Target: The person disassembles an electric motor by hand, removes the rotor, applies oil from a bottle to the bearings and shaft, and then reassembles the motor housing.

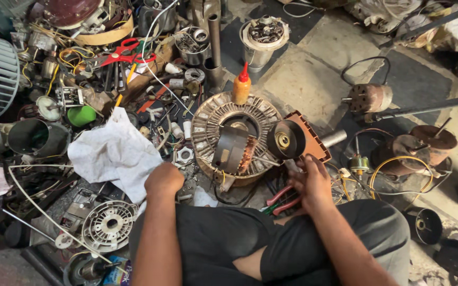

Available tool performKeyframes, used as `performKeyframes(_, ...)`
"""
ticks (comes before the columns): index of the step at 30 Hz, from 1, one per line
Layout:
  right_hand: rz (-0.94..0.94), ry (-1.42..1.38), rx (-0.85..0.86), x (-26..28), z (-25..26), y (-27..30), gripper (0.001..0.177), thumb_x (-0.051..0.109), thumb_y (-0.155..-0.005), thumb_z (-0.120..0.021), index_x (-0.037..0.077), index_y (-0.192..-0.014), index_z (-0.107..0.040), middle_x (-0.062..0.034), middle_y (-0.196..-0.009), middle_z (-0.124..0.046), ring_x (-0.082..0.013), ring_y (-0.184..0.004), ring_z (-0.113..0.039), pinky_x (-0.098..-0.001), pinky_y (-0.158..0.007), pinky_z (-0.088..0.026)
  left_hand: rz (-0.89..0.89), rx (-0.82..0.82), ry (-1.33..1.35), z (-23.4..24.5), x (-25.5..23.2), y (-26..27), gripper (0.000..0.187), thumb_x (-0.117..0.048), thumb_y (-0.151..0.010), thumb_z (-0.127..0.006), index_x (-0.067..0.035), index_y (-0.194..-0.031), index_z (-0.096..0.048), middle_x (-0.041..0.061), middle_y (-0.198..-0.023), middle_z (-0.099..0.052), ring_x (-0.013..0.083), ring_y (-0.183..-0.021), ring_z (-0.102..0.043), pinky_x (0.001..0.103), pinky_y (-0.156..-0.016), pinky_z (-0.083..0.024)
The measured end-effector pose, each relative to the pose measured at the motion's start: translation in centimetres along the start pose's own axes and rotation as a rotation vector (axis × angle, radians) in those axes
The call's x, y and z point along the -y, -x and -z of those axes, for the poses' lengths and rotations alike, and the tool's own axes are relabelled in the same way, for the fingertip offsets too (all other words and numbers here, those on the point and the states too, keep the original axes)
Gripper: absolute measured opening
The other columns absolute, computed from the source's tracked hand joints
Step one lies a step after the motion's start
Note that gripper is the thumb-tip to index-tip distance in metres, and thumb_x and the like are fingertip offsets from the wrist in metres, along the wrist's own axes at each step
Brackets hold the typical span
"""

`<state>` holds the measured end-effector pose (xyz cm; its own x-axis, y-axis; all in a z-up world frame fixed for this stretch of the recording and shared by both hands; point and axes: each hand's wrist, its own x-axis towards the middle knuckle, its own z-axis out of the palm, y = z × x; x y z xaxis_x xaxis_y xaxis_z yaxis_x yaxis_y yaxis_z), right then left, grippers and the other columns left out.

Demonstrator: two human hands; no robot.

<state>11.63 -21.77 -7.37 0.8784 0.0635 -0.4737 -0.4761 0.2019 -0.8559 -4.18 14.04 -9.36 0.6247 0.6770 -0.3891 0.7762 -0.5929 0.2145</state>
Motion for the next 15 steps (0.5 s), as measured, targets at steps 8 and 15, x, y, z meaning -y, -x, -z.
performKeyframes(8, -0.263, -0.108, 0.254, -0.3, 0.5, -6.5, 0.04, 0.043, -0.099, -0.06, 0.01, -0.122, -0.063, -0.0088, -0.108, -0.071, -0.0274, -0.098, -0.066, -0.0412, -0.081, -0.052, 0.028, -0.35, 0.187, 2.0, -2.5, 4.9, 0.041, -0.018, -0.091, -0.059, -0.006, -0.13, -0.061, 0.025, -0.12, -0.063, 0.0465, -0.105, -0.064, 0.054, -0.087, -0.052)
performKeyframes(15, 0.057, -0.262, 0.272, -0.3, 0.5, -4.7, 0.026, 0.026, -0.105, -0.06, 0.007, -0.123, -0.061, -0.0093, -0.105, -0.072, -0.0256, -0.083, -0.069, -0.0338, -0.061, -0.046, -0.52, -0.941, 0.507, 3.2, -7.2, 11.1, 0.032, -0.011, -0.096, -0.062, 0.0, -0.127, -0.059, 0.022, -0.115, -0.063, 0.0436, -0.106, -0.06, 0.052, -0.092, -0.048)
